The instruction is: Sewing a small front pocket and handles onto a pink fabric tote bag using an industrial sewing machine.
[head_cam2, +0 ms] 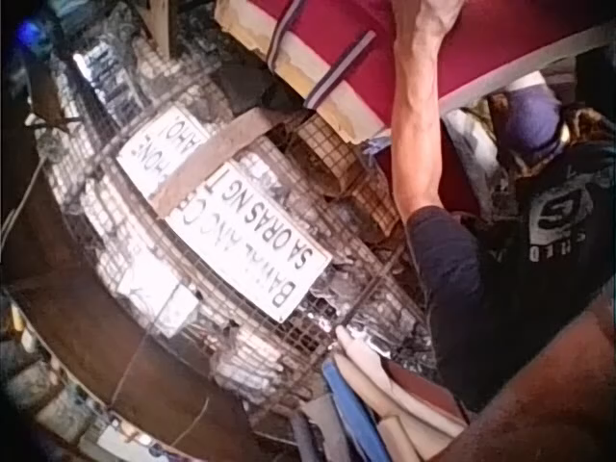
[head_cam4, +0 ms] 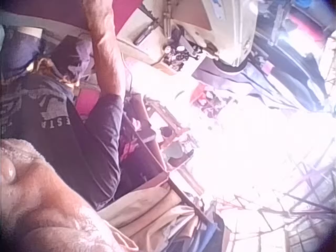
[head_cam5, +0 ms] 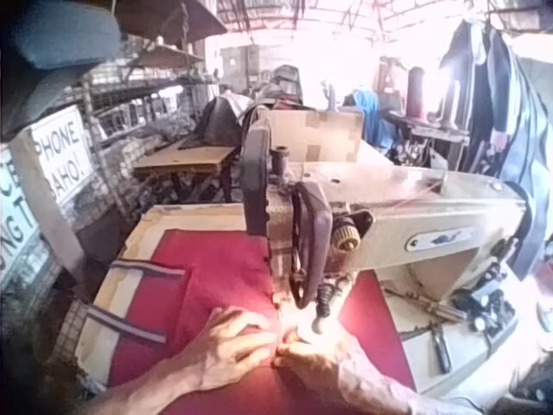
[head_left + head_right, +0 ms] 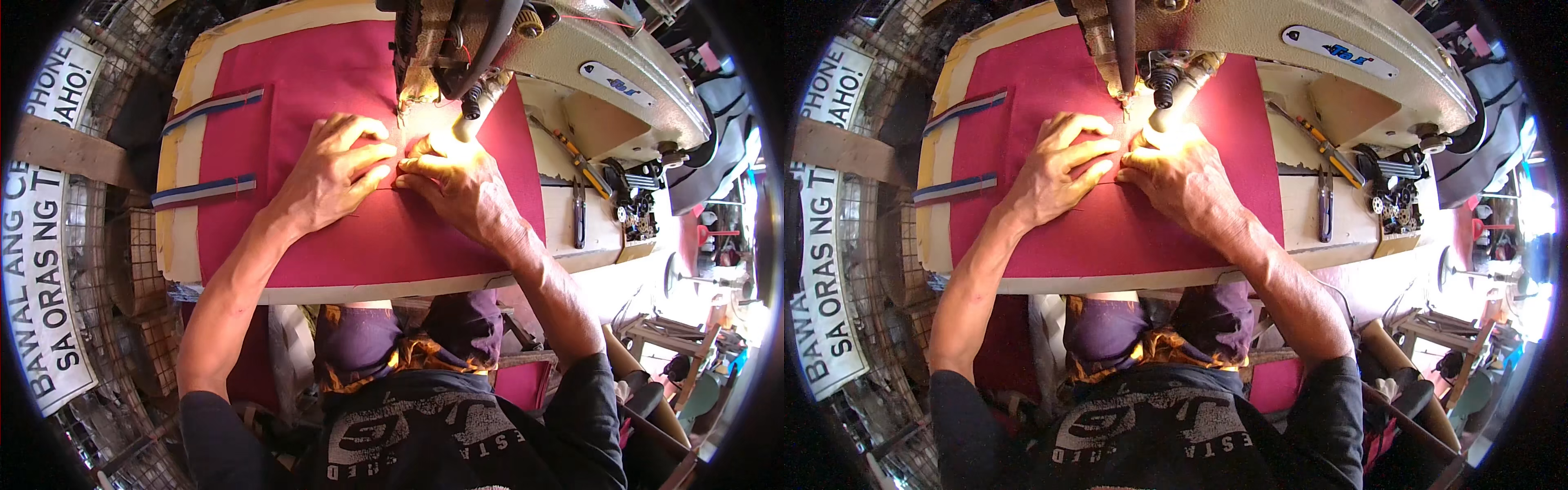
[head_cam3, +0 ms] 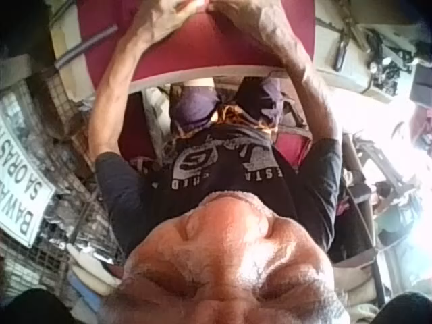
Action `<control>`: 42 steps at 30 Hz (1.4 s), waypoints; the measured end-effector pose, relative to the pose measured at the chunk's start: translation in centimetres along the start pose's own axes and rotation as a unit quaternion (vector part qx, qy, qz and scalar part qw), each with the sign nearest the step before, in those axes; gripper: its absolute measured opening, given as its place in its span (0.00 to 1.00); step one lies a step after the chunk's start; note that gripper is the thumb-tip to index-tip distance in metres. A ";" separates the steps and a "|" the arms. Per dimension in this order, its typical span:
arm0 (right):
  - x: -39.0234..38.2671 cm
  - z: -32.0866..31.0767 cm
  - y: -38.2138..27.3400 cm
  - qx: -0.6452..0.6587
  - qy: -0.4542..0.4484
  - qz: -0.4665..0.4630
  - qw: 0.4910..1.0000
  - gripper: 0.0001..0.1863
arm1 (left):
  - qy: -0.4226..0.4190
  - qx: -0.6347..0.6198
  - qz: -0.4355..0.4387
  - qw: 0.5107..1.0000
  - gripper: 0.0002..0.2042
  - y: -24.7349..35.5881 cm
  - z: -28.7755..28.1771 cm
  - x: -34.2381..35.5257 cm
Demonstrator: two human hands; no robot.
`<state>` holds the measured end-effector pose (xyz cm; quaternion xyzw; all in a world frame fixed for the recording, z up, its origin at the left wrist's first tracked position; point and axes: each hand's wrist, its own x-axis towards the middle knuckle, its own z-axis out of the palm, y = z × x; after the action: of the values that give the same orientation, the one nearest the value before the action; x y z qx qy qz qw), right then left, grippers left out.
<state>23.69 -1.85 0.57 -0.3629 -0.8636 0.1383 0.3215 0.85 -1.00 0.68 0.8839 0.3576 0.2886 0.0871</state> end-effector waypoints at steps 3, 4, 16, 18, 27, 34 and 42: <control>-0.4 0.3 0.2 0.021 0.014 -0.010 1.000 0.07 | -0.003 -0.079 -0.066 0.995 0.12 0.4 -0.8 -1.4; -0.6 0.4 0.3 0.026 0.020 0.003 0.999 0.07 | -0.002 -0.079 -0.068 0.995 0.12 0.5 -0.9 -1.5; -0.6 0.4 0.0 -0.021 0.005 -0.024 0.999 0.04 | 0.023 -0.032 -0.025 0.999 0.11 0.5 -0.4 -2.0; -0.6 0.1 0.2 -0.028 -0.005 -0.035 0.999 0.05 | 0.025 0.006 0.005 1.000 0.11 0.6 -0.2 -1.8; 0.2 -0.5 2.0 -0.129 -0.056 -0.213 0.967 0.11 | 0.041 0.116 0.080 0.989 0.05 0.7 0.0 -1.6; 1.3 -2.3 0.2 -0.207 -0.093 -0.301 0.926 0.19 | -0.001 0.099 0.118 0.988 0.08 0.1 -0.6 -1.5; 1.3 -2.4 0.6 -0.262 -0.138 -0.353 0.888 0.19 | -0.045 0.155 0.217 0.963 0.14 0.5 -1.4 -0.7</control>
<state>24.87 -0.44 2.68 -0.0828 -0.9752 -0.1667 0.1194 -0.09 -1.93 1.71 0.9551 0.1929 0.2017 -0.0997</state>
